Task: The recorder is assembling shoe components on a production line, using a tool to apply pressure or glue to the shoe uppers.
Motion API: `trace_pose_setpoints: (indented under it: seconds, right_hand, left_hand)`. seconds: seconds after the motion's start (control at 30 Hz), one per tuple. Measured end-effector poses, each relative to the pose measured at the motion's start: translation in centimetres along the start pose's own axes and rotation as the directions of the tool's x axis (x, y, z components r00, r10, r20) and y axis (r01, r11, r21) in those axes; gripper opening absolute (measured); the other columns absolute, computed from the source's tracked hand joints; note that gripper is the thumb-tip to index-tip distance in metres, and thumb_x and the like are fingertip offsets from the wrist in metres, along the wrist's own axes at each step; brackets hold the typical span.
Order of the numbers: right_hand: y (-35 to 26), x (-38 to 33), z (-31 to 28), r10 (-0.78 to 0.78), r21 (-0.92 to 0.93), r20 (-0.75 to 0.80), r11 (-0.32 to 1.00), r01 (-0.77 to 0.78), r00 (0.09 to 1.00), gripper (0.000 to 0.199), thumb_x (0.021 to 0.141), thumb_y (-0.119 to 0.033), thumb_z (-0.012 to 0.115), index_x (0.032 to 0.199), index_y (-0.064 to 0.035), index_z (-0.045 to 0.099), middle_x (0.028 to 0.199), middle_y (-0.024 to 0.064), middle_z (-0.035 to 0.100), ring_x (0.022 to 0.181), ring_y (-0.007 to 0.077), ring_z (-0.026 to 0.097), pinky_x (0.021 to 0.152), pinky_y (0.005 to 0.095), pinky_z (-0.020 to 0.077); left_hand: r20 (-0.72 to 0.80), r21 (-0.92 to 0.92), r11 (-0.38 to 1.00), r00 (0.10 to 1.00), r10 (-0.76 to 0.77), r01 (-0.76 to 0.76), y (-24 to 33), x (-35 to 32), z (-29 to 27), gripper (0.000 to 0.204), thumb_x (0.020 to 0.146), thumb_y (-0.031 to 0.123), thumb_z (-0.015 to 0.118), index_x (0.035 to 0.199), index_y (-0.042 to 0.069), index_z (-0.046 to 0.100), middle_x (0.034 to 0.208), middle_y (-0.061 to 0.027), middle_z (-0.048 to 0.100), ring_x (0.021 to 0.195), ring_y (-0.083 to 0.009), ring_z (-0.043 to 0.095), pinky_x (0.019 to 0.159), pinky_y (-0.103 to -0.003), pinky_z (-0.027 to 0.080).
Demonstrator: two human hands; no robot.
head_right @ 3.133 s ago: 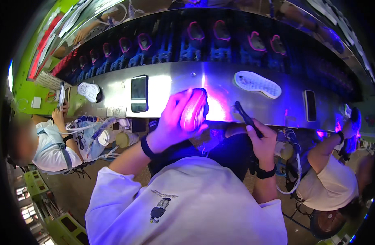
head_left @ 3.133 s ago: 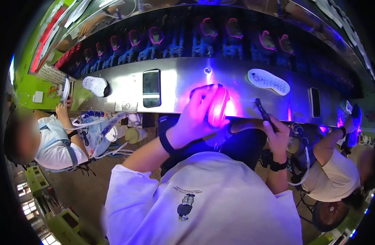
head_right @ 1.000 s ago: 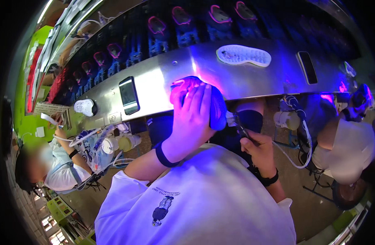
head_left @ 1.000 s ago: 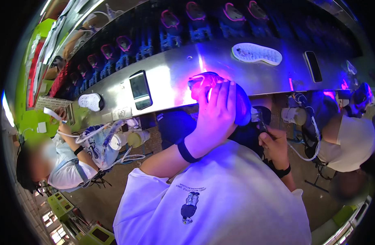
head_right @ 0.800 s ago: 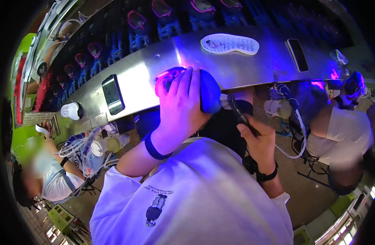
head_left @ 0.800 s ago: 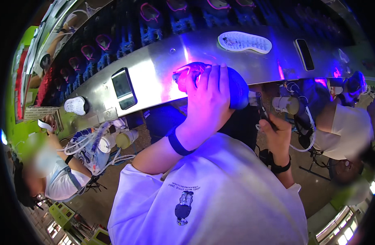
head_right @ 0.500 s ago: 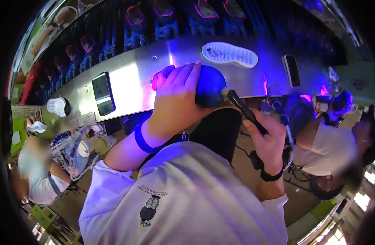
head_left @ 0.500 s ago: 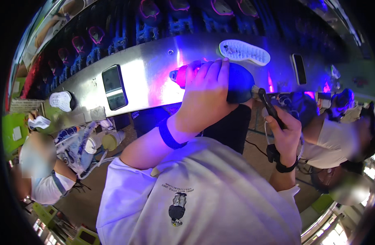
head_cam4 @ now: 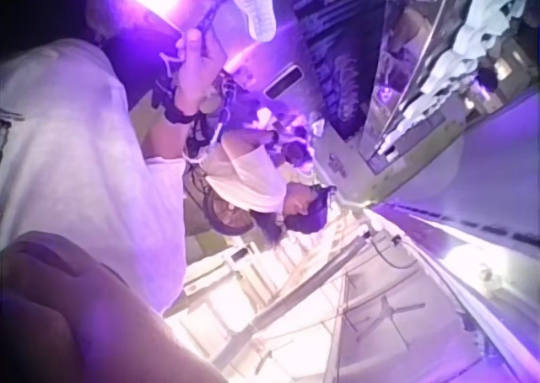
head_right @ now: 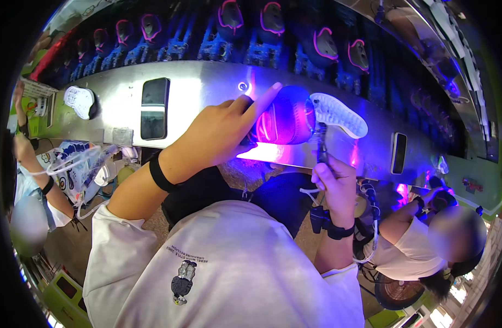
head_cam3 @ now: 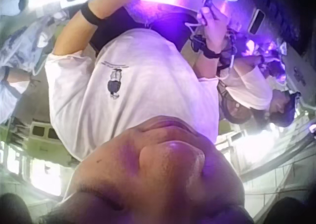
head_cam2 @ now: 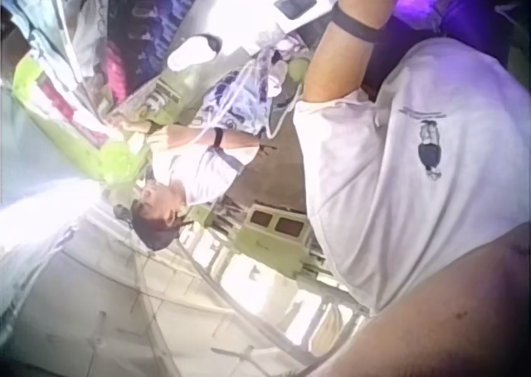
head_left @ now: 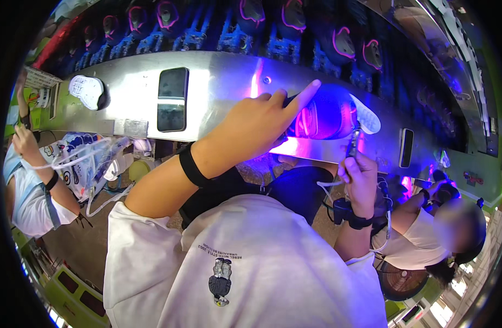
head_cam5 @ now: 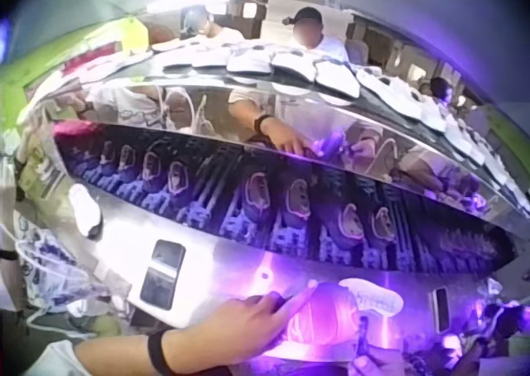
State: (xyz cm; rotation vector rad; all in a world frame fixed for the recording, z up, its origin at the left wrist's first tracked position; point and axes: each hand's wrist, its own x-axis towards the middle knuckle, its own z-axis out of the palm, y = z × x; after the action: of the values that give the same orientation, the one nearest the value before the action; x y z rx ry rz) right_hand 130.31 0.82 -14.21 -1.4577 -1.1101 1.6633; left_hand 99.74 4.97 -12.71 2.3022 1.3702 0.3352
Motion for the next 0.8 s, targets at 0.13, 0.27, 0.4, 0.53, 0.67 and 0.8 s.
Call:
trace_pose_setpoints:
  seconds: [0.13,0.27,0.4,0.53,0.67,0.8]
  right_hand:
    - [-3.0,-0.4,0.3,-0.109,-0.239,-0.095,0.967,0.083,0.990,0.035,0.089,-0.011,0.076,0.121,0.0031,0.070,0.083,0.0005,0.067,0.068,0.0059,0.058,0.061,0.0204,0.0444]
    - [-7.0,-1.1,0.0,-0.248,-0.326,-0.043,0.919,0.221,0.968,0.033,0.089,-0.010,0.077,0.118,0.0040,0.071,0.083,0.0003,0.069,0.070,0.0056,0.059,0.064,0.0214,0.0465]
    - [-7.9,-2.6,-1.6,-0.255,-0.330,0.055,0.908,0.259,0.965,0.031,0.088,-0.007,0.076,0.117,0.0039,0.072,0.086,0.0020,0.071,0.074,0.0060,0.061,0.067,0.0223,0.0486]
    - [-7.9,-4.0,-2.8,-0.320,-0.318,0.041,0.894,0.316,0.947,0.030,0.089,-0.006,0.076,0.116,0.0041,0.072,0.086,0.0017,0.070,0.073,0.0054,0.060,0.067,0.0221,0.0492]
    - [-7.4,-5.6,-4.1,-0.155,-0.251,0.045,0.954,0.161,0.987,0.029,0.089,-0.007,0.075,0.116,0.0035,0.072,0.086,0.0004,0.069,0.074,0.0046,0.060,0.067,0.0216,0.0491]
    - [-5.2,-6.2,-3.8,-0.155,-0.215,0.023,0.964,0.156,0.988,0.029,0.090,-0.007,0.075,0.117,0.0023,0.072,0.082,-0.0016,0.067,0.071,0.0047,0.057,0.065,0.0218,0.0472]
  left_hand:
    - [-0.096,-0.274,0.962,0.995,-0.007,-0.020,0.2,-2.1,0.9,0.113,0.070,0.033,0.086,0.159,0.007,0.022,0.097,-0.0217,0.064,0.085,-0.0397,0.066,0.074,-0.046,0.054]
    - [-0.075,-0.464,0.882,0.996,0.056,-0.085,2.5,-3.5,0.6,0.120,0.066,0.028,0.089,0.161,0.010,0.016,0.114,-0.0250,0.066,0.098,-0.0447,0.067,0.087,-0.048,0.055]
    - [0.112,-0.709,0.704,0.992,0.057,0.040,4.9,-3.1,-0.2,0.117,0.065,0.030,0.093,0.157,0.004,0.025,0.132,-0.0190,0.063,0.119,-0.0319,0.065,0.102,-0.042,0.051]
    - [0.146,-0.767,0.641,0.980,0.135,0.026,6.4,-2.2,-0.8,0.112,0.069,0.025,0.093,0.157,0.004,0.026,0.137,-0.0131,0.060,0.125,-0.0238,0.060,0.107,-0.040,0.047]
    - [0.171,-0.861,0.500,0.978,0.119,0.090,7.8,-2.0,-0.7,0.109,0.069,0.018,0.094,0.155,0.002,0.029,0.139,-0.0100,0.057,0.126,-0.0205,0.057,0.108,-0.039,0.045]
    - [0.220,-0.938,0.288,0.974,0.060,0.194,8.5,-2.4,0.4,0.096,0.072,0.019,0.092,0.149,0.001,0.037,0.134,-0.0103,0.060,0.122,-0.0205,0.060,0.106,-0.038,0.048]
